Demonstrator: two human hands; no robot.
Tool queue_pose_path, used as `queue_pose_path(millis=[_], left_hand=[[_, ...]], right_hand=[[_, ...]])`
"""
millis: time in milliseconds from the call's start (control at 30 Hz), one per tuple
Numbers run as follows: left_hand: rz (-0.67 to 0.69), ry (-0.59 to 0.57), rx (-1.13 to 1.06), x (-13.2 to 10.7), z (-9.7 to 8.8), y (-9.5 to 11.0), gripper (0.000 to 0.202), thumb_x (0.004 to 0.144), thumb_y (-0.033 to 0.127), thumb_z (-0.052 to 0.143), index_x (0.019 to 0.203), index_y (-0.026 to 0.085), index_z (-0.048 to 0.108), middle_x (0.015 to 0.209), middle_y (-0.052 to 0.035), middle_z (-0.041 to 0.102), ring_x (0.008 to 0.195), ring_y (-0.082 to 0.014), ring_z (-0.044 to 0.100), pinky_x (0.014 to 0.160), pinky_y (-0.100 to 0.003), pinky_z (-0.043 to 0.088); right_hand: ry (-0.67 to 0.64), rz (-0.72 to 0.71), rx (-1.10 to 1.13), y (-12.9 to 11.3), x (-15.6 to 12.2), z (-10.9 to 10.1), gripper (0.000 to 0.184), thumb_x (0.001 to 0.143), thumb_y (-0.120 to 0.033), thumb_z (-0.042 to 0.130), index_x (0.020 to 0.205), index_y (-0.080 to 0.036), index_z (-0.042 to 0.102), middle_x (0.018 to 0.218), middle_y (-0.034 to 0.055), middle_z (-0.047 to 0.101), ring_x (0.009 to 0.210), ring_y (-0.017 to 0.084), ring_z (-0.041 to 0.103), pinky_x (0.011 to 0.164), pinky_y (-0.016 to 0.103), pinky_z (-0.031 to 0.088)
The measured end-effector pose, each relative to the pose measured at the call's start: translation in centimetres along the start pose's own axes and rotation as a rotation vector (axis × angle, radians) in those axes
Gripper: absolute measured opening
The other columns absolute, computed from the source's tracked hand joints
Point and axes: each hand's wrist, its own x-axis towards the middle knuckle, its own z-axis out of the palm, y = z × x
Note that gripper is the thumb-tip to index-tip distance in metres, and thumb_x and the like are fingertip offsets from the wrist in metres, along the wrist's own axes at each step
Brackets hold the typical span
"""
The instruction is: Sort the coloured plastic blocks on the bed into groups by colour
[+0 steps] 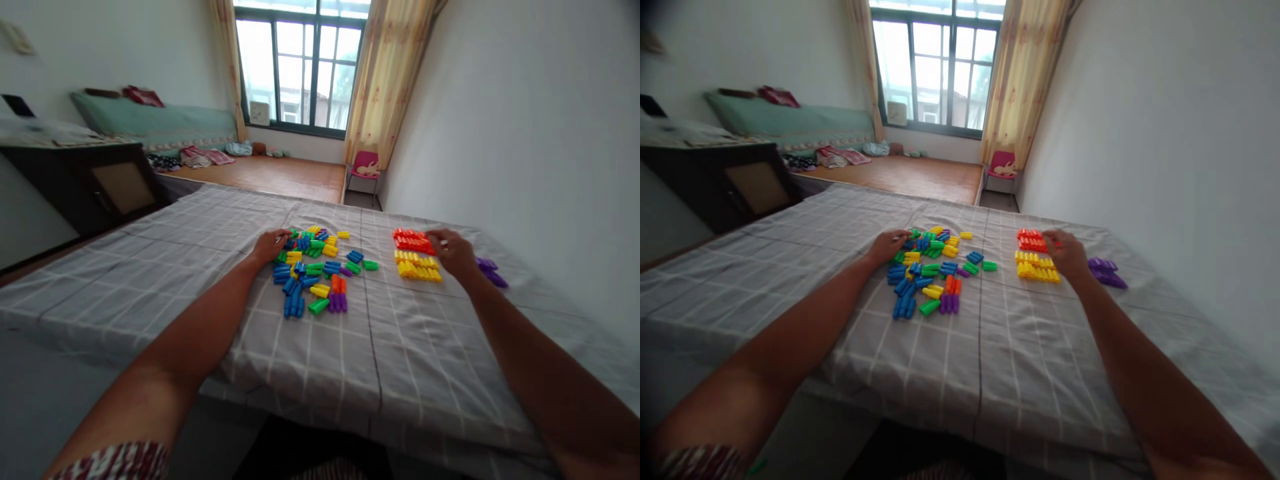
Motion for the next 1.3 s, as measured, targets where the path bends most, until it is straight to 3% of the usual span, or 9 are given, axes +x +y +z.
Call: queue_pose_path(millis=[133,267,500,633,733,867,967,1067,1300], left_hand=[[-0.008,-0.005,0.005,-0.4,-0.3,1.3,0.029,0.086,0.028,0.053,0.103,0.016,0.073,0.102,-0.0045,0.075,0.099,-0.0207,0.066,0.090,-0.030,0.051],[-0.046,-0.021,0.035,-1.0,-0.7,2.5,0.032,0.091,0.034,0.057,0.113,0.013,0.066,0.112,-0.0056,0.068,0.102,-0.0235,0.061,0.092,-0.038,0.051],[-0.070,-0.023,0.047,-1.8,-1.0,3.5,0.040,0.092,0.038,0.058,0.124,0.015,0.057,0.123,-0.0095,0.059,0.105,-0.0239,0.060,0.088,-0.045,0.053],[-0.015,-0.024,0.038,-1.4,-1.1,3.9,0.028,0.090,0.036,0.055,0.108,0.019,0.070,0.110,-0.0028,0.071,0.100,-0.0220,0.064,0.090,-0.034,0.050],[0.034,-0.056,0.088,-0.4,-1.1,2.7,0.030,0.085,0.034,0.053,0.102,0.022,0.074,0.103,-0.0016,0.075,0.097,-0.0219,0.067,0.087,-0.029,0.049],[0.022,-0.087,0.246,0.8,-0.6,0.2,0.043,0.086,0.036,0.043,0.115,0.019,0.070,0.113,-0.0052,0.073,0.097,-0.0214,0.066,0.086,-0.030,0.050],[0.020,-0.099,0.274,1.0,-0.4,-0.7,0.044,0.086,0.039,0.042,0.116,0.021,0.069,0.115,-0.0029,0.072,0.098,-0.0208,0.066,0.085,-0.029,0.050],[0.018,-0.112,0.253,1.1,-0.4,-0.8,0.045,0.084,0.041,0.041,0.115,0.023,0.069,0.114,-0.0015,0.073,0.099,-0.0203,0.067,0.084,-0.028,0.050],[-0.079,-0.104,0.259,1.2,-0.6,-0.7,0.049,0.082,0.046,0.041,0.116,0.024,0.068,0.103,0.0005,0.075,0.091,-0.0214,0.070,0.075,-0.027,0.052]], right_hand=[[-0.446,-0.406,0.159,-10.1,-0.9,3.8,0.028,0.093,-0.038,0.050,0.106,-0.022,0.070,0.102,0.0079,0.071,0.086,0.020,0.066,0.081,0.032,0.051],[-0.542,-0.504,0.030,-15.6,-2.4,6.2,0.027,0.093,-0.039,0.055,0.107,-0.022,0.070,0.103,0.0089,0.067,0.093,0.021,0.063,0.081,0.032,0.048],[-0.555,-0.447,-0.116,-17.5,-3.5,6.9,0.014,0.087,-0.022,0.061,0.100,-0.022,0.067,0.102,0.0070,0.066,0.095,0.021,0.060,0.078,0.028,0.045],[-0.478,-0.469,-0.035,-16.8,-3.5,6.0,0.010,0.086,-0.021,0.061,0.095,-0.022,0.066,0.097,0.0059,0.068,0.098,0.021,0.059,0.083,0.030,0.045],[-0.349,-0.297,0.134,-13.3,-1.4,4.2,0.012,0.087,-0.024,0.060,0.097,-0.020,0.064,0.096,0.0048,0.069,0.085,0.016,0.063,0.077,0.027,0.048],[0.005,0.084,0.169,-2.4,1.1,-0.2,0.016,0.084,-0.030,0.061,0.095,-0.018,0.063,0.088,0.0055,0.071,0.075,0.016,0.065,0.073,0.028,0.050],[0.347,0.389,0.035,7.3,-0.4,-3.1,0.020,0.080,-0.035,0.062,0.089,-0.017,0.062,0.090,0.0093,0.072,0.078,0.019,0.065,0.076,0.032,0.052],[0.451,0.607,0.009,14.3,-3.7,-4.4,0.022,0.076,-0.036,0.062,0.086,-0.016,0.063,0.089,0.0113,0.072,0.077,0.021,0.066,0.074,0.033,0.054],[0.270,0.733,-0.085,17.2,-5.7,-4.3,0.021,0.074,-0.036,0.067,0.081,-0.017,0.070,0.082,0.0092,0.073,0.083,0.024,0.068,0.086,0.038,0.052]])
